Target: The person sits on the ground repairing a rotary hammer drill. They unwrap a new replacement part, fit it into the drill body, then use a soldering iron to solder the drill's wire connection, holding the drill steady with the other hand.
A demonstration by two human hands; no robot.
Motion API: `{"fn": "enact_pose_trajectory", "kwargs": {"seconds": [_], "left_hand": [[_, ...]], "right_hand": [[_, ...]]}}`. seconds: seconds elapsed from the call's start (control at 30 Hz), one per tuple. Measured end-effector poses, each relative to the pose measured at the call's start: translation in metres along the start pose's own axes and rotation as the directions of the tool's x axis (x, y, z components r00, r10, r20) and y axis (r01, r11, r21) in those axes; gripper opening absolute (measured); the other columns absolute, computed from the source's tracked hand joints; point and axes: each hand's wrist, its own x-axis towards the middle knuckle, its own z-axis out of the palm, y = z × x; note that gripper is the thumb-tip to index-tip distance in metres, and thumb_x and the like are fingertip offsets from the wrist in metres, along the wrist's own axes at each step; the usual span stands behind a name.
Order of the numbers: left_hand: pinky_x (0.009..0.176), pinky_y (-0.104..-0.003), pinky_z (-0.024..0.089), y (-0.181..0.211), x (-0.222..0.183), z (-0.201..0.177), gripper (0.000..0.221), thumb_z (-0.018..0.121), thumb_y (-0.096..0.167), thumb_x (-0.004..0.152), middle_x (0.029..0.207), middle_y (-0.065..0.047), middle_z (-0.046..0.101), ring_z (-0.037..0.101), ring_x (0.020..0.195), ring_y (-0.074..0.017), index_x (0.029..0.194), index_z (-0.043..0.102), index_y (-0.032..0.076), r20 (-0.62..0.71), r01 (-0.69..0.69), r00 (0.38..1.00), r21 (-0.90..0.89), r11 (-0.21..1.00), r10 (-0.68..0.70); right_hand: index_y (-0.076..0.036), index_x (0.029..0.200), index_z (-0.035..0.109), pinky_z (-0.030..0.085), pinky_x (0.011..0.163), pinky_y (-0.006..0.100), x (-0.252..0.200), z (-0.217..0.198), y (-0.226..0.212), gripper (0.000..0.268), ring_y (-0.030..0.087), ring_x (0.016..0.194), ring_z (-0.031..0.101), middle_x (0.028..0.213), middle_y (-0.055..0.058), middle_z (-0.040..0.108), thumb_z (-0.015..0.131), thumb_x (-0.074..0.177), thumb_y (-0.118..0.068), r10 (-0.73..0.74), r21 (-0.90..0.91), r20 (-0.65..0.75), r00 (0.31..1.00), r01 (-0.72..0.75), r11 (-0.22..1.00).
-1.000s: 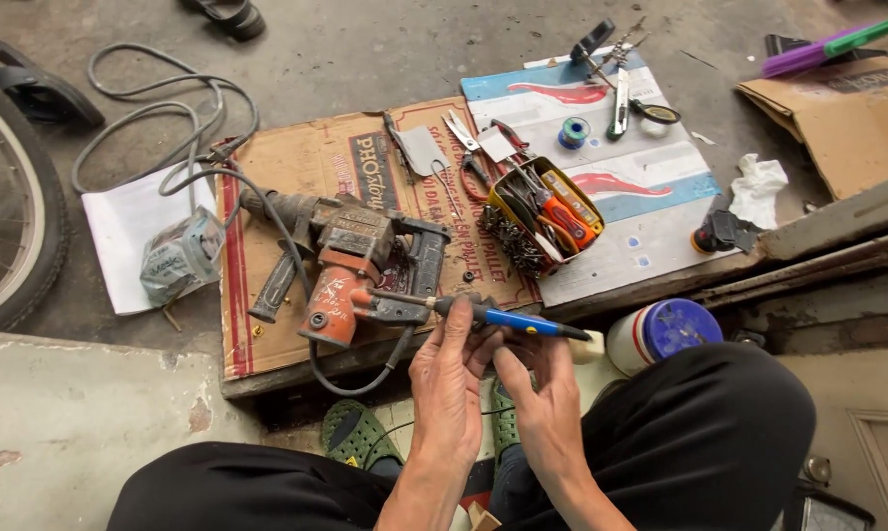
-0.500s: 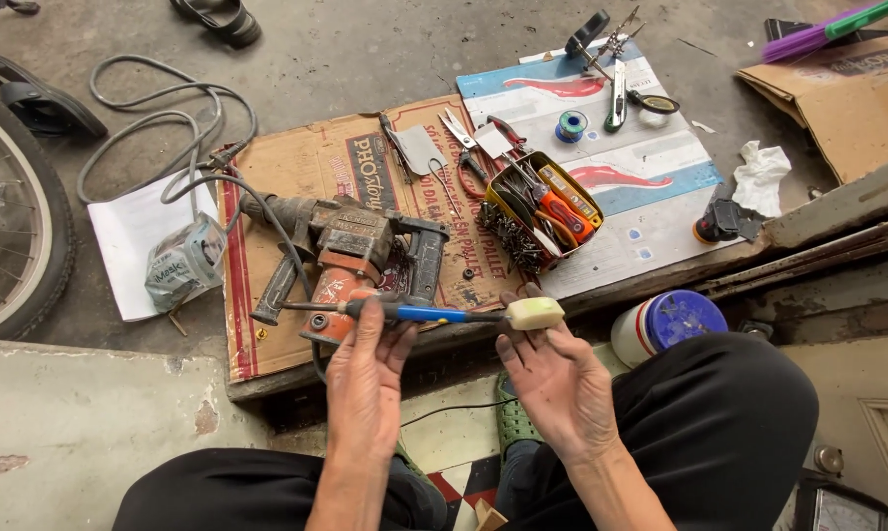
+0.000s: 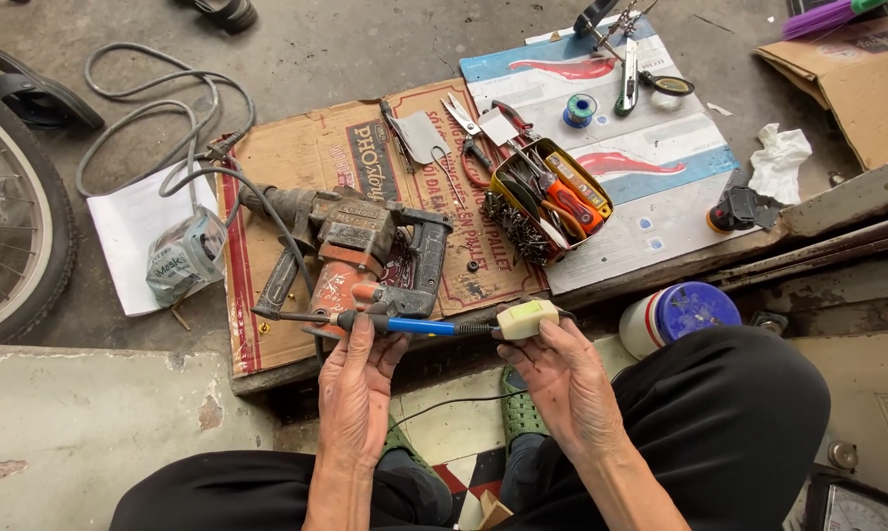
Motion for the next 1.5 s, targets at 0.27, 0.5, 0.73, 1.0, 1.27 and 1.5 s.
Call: {"fn": "enact_pose_trajectory", "kwargs": {"seconds": [0.27,0.5,0.73,1.0,1.27,1.5], "left_hand": [[0.096,-0.034,0.064,0.002,0.002,0.000,0.030,0.073,0.019,0.105,0.114,-0.012,0.080,0.075,0.101,-0.0201,0.126,0.075,-0.002,-0.014,-0.006,1.000,0.040,0.999,0.006],[0.097,-0.034,0.064,0.002,0.003,-0.001,0.028,0.070,0.019,0.108,0.113,-0.011,0.080,0.075,0.102,-0.0185,0.126,0.075,-0.001,0.007,-0.021,1.000,0.076,0.997,0.020],[0.099,-0.036,0.065,0.010,0.000,0.002,0.026,0.069,0.018,0.108,0.116,-0.011,0.081,0.076,0.105,-0.0196,0.125,0.076,0.000,0.012,-0.087,0.996,0.184,0.979,0.086],[0.101,-0.038,0.066,0.012,-0.005,0.010,0.037,0.072,0.021,0.102,0.115,-0.014,0.082,0.077,0.105,-0.0209,0.131,0.076,-0.003,-0.017,-0.083,0.995,0.369,0.926,0.096],[0.103,-0.037,0.065,0.011,-0.007,0.010,0.039,0.072,0.021,0.102,0.116,-0.014,0.082,0.076,0.105,-0.0210,0.132,0.076,-0.004,-0.004,-0.073,0.997,0.398,0.914,0.081],[0.102,-0.037,0.065,0.011,-0.007,0.011,0.039,0.071,0.021,0.102,0.113,-0.014,0.081,0.076,0.104,-0.0199,0.132,0.076,-0.004,-0.009,-0.065,0.997,0.392,0.918,0.074]], "right_hand": [[0.001,0.148,0.054,0.050,0.115,0.055,0.009,-0.011,0.000,0.049,0.037,0.132,0.061,0.142,0.028,0.064,0.052,0.099,0.000,0.040,0.030,-0.021,0.999,-0.040,0.999],[-0.004,0.139,0.056,0.045,0.119,0.050,0.015,-0.023,0.005,0.048,0.036,0.133,0.060,0.151,0.037,0.063,0.055,0.091,-0.001,0.051,0.128,0.095,0.994,-0.063,0.990],[-0.009,0.151,0.052,0.040,0.116,0.043,0.015,-0.001,0.003,0.054,0.029,0.137,0.055,0.152,0.024,0.060,0.045,0.097,-0.005,0.221,0.116,-0.118,0.968,-0.208,0.971],[0.000,0.128,0.067,0.047,0.073,0.032,0.027,-0.020,0.019,0.034,0.019,0.086,0.059,0.119,0.025,0.077,0.069,0.099,-0.018,0.149,0.004,-0.013,0.989,-0.149,0.989],[-0.001,0.130,0.062,0.043,0.075,0.035,0.019,-0.005,0.014,0.037,0.023,0.091,0.055,0.135,0.032,0.076,0.056,0.098,-0.018,0.105,-0.107,-0.066,0.992,-0.111,0.988],[0.003,0.132,0.058,0.045,0.075,0.034,0.021,-0.010,0.018,0.039,0.025,0.092,0.059,0.135,0.033,0.076,0.057,0.096,-0.013,0.051,-0.128,-0.029,0.998,-0.054,0.990]]}}
